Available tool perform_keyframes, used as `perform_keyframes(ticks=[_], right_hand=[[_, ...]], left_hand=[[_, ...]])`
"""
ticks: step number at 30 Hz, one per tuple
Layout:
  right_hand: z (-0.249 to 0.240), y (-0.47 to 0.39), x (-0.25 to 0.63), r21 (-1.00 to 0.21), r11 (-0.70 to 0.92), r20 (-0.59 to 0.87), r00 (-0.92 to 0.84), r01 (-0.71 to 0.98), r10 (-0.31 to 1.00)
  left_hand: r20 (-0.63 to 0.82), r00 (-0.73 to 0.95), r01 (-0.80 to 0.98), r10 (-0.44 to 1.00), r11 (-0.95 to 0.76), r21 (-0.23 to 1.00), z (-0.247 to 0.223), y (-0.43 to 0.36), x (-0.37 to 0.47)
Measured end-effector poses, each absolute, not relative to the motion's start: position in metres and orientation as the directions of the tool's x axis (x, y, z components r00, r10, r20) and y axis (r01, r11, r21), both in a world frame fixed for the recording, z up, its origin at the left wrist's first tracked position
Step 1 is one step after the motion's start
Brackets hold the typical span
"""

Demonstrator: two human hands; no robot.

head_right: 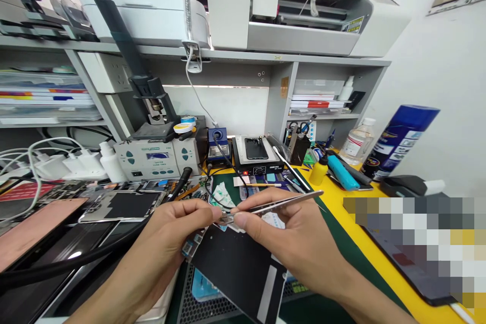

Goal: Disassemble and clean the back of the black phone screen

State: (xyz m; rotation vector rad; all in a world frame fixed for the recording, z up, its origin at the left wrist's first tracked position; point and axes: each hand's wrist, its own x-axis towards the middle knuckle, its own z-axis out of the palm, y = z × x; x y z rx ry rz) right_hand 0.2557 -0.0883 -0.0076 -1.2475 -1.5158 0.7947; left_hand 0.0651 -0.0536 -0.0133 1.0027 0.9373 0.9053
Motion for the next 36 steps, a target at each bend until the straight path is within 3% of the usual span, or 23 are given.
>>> perform_keyframes(ticks=[19, 28, 36], right_hand=[[-0.0033, -0.0897, 0.2547, -0.854, 0.317, 0.329, -0.045, 0.412, 0.943], [-0.0055, -0.0899, 0.2555, -0.888, 0.298, 0.320, 0.007, 0.349, 0.947], [-0.0077, -0.0908, 0.2599, -0.740, 0.498, 0.510, -0.106, 0.451, 0.854]], left_hand=[[-0.193, 0.307, -0.077, 0.932, 0.227, 0.971, -0.0137, -0.0538, 0.0643], [-0.199, 0.316, -0.080, 0.928, 0.235, 0.969, -0.0133, -0.0524, 0.0649], [-0.210, 0.321, -0.097, 0.923, 0.253, 0.963, -0.0159, -0.0536, 0.0644]])
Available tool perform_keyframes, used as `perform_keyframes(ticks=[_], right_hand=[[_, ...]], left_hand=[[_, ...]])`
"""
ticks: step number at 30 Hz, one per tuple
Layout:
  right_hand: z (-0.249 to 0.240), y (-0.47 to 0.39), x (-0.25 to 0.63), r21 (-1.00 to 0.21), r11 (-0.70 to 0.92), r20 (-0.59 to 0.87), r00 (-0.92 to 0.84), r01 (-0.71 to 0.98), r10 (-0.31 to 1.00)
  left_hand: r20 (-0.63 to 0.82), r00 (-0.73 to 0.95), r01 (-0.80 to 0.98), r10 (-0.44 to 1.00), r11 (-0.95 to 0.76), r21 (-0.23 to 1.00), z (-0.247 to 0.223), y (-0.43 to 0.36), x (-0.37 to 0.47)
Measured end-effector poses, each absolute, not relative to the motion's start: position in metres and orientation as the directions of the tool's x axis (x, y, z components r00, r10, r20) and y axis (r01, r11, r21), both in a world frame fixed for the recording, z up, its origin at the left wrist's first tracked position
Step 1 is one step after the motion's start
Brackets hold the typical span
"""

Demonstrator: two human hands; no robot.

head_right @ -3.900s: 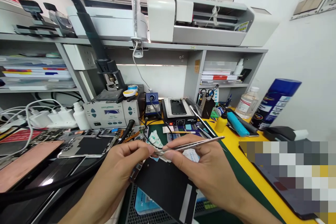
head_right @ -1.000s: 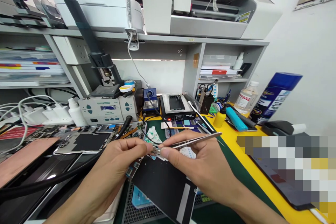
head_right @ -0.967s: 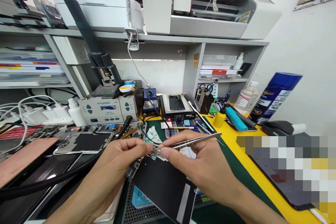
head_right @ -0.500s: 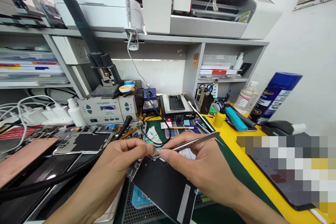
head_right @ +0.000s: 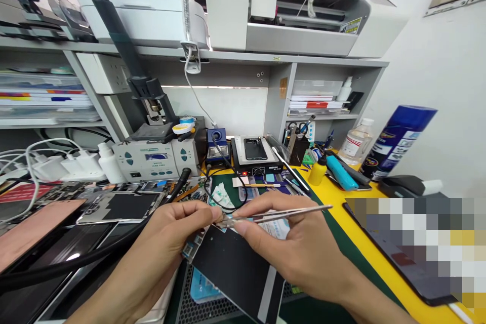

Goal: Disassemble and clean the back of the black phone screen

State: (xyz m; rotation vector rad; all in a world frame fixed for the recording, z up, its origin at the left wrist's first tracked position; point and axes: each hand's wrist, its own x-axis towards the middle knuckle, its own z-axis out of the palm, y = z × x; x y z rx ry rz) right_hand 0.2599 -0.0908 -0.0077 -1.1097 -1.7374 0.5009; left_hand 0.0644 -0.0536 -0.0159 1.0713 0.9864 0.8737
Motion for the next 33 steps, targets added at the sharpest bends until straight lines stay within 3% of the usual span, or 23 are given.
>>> perform_keyframes(ticks=[5, 11, 16, 27, 33], right_hand=[[-0.0050, -0.0915, 0.2599, -0.584, 0.646, 0.639, -0.212, 0.492, 0.739], [-0.0065, -0.0919, 0.2621, -0.472, 0.710, 0.661, -0.323, 0.523, 0.678], [-0.0084, -0.0900, 0.2626, -0.481, 0.691, 0.690, -0.252, 0.540, 0.678], [-0.0094, -0.0918, 0.2626, -0.596, 0.581, 0.607, -0.163, 0.554, 0.778], [-0.0100, -0.0894, 0.2655, -0.602, 0.564, 0.597, -0.150, 0.566, 0.788]], left_hand=[[-0.237, 0.335, -0.121, 0.912, 0.291, 0.949, -0.0144, -0.0543, 0.0648], [-0.206, 0.279, -0.077, 0.938, 0.235, 0.969, -0.0113, -0.0537, 0.0653], [-0.204, 0.279, -0.085, 0.938, 0.236, 0.968, -0.0114, -0.0527, 0.0652], [-0.240, 0.260, -0.085, 0.935, 0.270, 0.959, -0.0090, -0.0550, 0.0661], [-0.187, 0.304, -0.061, 0.934, 0.215, 0.975, -0.0103, -0.0555, 0.0646]])
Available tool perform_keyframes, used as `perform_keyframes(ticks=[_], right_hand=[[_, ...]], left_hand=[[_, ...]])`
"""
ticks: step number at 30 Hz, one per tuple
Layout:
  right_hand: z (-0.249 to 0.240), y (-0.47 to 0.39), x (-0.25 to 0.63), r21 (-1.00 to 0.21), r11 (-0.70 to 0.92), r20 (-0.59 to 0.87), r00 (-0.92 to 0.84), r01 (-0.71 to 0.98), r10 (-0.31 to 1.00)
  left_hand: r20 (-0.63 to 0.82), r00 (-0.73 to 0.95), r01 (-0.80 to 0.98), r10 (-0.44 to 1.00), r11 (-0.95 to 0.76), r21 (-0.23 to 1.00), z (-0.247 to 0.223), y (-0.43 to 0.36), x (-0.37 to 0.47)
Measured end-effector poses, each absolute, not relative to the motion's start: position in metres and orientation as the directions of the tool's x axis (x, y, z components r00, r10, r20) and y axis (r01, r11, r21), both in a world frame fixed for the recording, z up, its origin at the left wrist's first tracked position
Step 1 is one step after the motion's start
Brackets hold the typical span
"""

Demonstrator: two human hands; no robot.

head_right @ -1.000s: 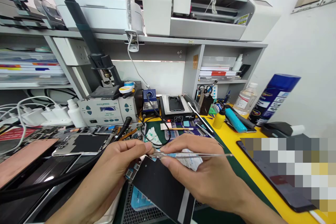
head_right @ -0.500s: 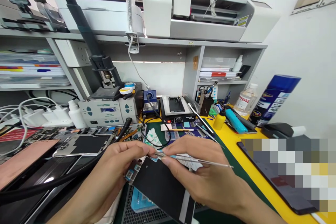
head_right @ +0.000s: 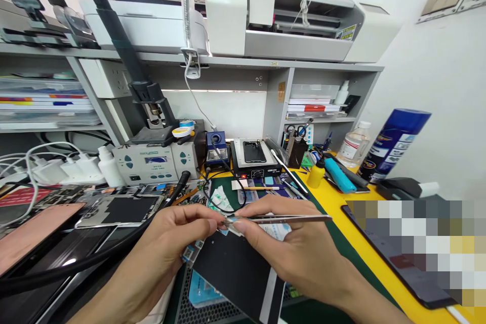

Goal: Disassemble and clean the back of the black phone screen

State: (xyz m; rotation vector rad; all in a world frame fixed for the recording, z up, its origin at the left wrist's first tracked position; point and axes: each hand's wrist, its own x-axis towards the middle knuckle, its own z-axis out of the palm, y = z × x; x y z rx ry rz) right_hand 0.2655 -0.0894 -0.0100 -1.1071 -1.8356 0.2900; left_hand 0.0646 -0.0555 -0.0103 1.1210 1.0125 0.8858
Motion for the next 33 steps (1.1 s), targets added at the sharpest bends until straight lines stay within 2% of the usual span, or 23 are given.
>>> perform_keyframes(ticks=[6, 12, 23, 33], right_hand=[[-0.0086, -0.0895, 0.2637, -0.627, 0.545, 0.579, -0.135, 0.556, 0.804], [-0.0090, -0.0909, 0.2632, -0.618, 0.541, 0.583, -0.130, 0.570, 0.802], [-0.0076, -0.0899, 0.2618, -0.579, 0.571, 0.622, -0.137, 0.582, 0.771], [-0.0093, -0.0931, 0.2616, -0.614, 0.596, 0.601, -0.184, 0.517, 0.778]], left_hand=[[-0.163, 0.361, -0.065, 0.918, 0.199, 0.978, -0.0130, -0.0536, 0.0640], [-0.211, 0.323, -0.087, 0.923, 0.251, 0.964, -0.0124, -0.0561, 0.0670], [-0.183, 0.320, -0.042, 0.930, 0.206, 0.978, -0.0118, -0.0527, 0.0687], [-0.231, 0.281, -0.053, 0.931, 0.256, 0.965, -0.0130, -0.0542, 0.0687]])
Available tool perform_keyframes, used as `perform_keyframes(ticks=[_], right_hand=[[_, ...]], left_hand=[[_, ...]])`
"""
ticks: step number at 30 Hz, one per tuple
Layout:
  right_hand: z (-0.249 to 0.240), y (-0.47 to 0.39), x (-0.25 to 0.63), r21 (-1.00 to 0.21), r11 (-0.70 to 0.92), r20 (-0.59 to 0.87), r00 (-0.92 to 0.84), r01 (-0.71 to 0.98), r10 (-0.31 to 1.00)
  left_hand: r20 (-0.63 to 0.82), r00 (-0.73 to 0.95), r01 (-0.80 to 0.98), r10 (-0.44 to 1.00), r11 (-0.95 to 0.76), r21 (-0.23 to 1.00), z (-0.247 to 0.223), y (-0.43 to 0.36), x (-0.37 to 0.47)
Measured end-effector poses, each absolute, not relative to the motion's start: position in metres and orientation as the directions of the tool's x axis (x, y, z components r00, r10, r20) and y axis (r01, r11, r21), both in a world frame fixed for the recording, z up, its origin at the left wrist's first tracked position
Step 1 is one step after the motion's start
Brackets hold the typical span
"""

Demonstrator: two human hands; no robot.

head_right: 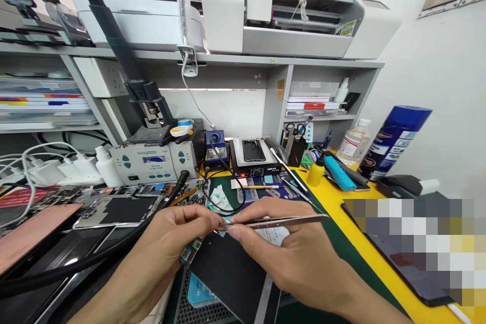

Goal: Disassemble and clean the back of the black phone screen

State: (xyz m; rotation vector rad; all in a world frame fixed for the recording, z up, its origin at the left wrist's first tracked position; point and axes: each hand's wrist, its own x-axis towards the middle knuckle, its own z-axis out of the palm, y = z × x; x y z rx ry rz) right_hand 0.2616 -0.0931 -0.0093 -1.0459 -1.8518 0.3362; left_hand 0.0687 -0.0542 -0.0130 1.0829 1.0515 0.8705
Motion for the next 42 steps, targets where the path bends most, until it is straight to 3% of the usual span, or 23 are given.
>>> perform_keyframes(ticks=[26, 42], right_hand=[[-0.0113, -0.0918, 0.2557, -0.706, 0.534, 0.520, -0.172, 0.466, 0.837], [-0.0138, -0.0910, 0.2559, -0.669, 0.582, 0.575, -0.176, 0.462, 0.799]], left_hand=[[-0.241, 0.299, -0.056, 0.923, 0.268, 0.962, -0.0176, -0.0510, 0.0652], [-0.228, 0.290, -0.040, 0.929, 0.250, 0.967, -0.0149, -0.0523, 0.0667]])
